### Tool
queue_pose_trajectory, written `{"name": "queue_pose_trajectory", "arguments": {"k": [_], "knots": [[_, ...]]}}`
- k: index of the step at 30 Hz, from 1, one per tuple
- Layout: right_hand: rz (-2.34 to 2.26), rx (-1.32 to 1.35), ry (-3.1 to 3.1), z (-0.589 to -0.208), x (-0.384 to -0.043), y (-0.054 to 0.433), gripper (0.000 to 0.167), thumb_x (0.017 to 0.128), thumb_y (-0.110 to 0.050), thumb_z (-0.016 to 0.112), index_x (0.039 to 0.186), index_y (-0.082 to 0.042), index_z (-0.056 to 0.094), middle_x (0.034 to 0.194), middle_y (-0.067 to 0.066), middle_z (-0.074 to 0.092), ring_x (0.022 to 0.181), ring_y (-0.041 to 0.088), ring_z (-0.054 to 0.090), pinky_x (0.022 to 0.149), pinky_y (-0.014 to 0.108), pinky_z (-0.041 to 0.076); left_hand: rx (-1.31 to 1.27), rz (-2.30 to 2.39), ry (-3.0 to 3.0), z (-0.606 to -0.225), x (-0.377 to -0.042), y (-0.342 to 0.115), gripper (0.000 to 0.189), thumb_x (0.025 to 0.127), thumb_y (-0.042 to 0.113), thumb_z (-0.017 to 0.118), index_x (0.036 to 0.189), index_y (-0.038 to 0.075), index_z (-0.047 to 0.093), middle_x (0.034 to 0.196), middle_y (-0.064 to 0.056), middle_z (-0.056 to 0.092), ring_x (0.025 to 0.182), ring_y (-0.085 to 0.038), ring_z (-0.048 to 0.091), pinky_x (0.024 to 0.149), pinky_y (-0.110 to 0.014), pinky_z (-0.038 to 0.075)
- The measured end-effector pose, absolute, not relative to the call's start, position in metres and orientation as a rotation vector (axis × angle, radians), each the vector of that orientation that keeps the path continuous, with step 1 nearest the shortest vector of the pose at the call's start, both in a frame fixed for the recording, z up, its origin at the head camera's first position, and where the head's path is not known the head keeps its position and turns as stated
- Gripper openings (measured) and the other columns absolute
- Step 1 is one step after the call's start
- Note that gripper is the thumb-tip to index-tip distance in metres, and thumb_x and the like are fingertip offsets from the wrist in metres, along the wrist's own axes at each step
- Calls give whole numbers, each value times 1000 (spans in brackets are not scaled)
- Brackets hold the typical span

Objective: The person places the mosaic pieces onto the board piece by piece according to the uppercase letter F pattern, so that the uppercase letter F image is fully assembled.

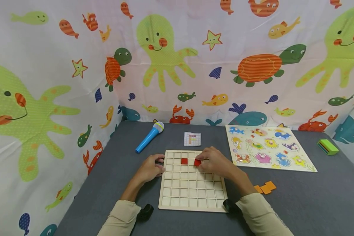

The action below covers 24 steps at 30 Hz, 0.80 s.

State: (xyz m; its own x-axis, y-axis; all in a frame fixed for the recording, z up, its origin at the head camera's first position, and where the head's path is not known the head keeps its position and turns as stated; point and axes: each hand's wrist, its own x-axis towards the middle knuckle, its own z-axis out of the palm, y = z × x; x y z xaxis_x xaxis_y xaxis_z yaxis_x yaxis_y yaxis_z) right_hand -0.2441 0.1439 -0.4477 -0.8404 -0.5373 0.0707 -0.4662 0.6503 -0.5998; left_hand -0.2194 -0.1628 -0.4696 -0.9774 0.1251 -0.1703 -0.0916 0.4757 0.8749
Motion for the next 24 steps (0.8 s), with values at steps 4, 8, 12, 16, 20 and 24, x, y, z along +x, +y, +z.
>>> {"name": "queue_pose_trajectory", "arguments": {"k": [4, 8, 12, 16, 20, 24], "knots": [[-929, -822, 2761, -448, -246, 140, 28, 90, -13, 77, 117, -7, 81, 108, 2, 71, 108, 23, 54, 90, 42, 47, 25, 1505, 2506, -470, -220, -163, 55, 94, -4, 72, 147, 2, 59, 129, -16, 59, 99, -20, 67, 76, -36, 64], [-886, -852, 2782, -449, -249, 137, 27, 90, -10, 76, 116, -7, 82, 109, 2, 73, 107, 23, 56, 91, 43, 49, 19, 1507, 2502, -470, -220, -163, 55, 94, -4, 72, 147, 2, 59, 129, -16, 59, 98, -20, 67, 76, -36, 64], [-870, -883, 2789, -448, -252, 133, 25, 90, -7, 76, 114, -5, 82, 107, 3, 74, 104, 23, 58, 90, 43, 51, 24, 1513, 2502, -470, -220, -163, 55, 93, -4, 72, 147, 1, 58, 129, -16, 59, 98, -20, 67, 76, -36, 64], [-869, -883, 2785, -447, -254, 129, 22, 90, -7, 78, 112, -5, 82, 106, 4, 75, 104, 24, 59, 89, 43, 51, 33, 1516, 2509, -469, -220, -163, 55, 93, -4, 73, 146, 1, 59, 128, -16, 59, 97, -19, 67, 75, -35, 64], [-862, -858, 2777, -447, -255, 124, 21, 92, -9, 79, 112, -5, 82, 109, 5, 75, 109, 25, 60, 92, 44, 52, 35, 1512, 2514, -469, -219, -163, 55, 93, -4, 73, 146, 1, 59, 128, -16, 60, 97, -19, 67, 75, -36, 64], [-860, -852, 2772, -445, -257, 121, 21, 92, -7, 77, 113, -5, 82, 112, 6, 75, 113, 28, 61, 94, 47, 52, 33, 1506, 2521, -469, -219, -163, 55, 93, -4, 73, 146, 2, 59, 128, -15, 60, 98, -19, 68, 75, -35, 64]]}}
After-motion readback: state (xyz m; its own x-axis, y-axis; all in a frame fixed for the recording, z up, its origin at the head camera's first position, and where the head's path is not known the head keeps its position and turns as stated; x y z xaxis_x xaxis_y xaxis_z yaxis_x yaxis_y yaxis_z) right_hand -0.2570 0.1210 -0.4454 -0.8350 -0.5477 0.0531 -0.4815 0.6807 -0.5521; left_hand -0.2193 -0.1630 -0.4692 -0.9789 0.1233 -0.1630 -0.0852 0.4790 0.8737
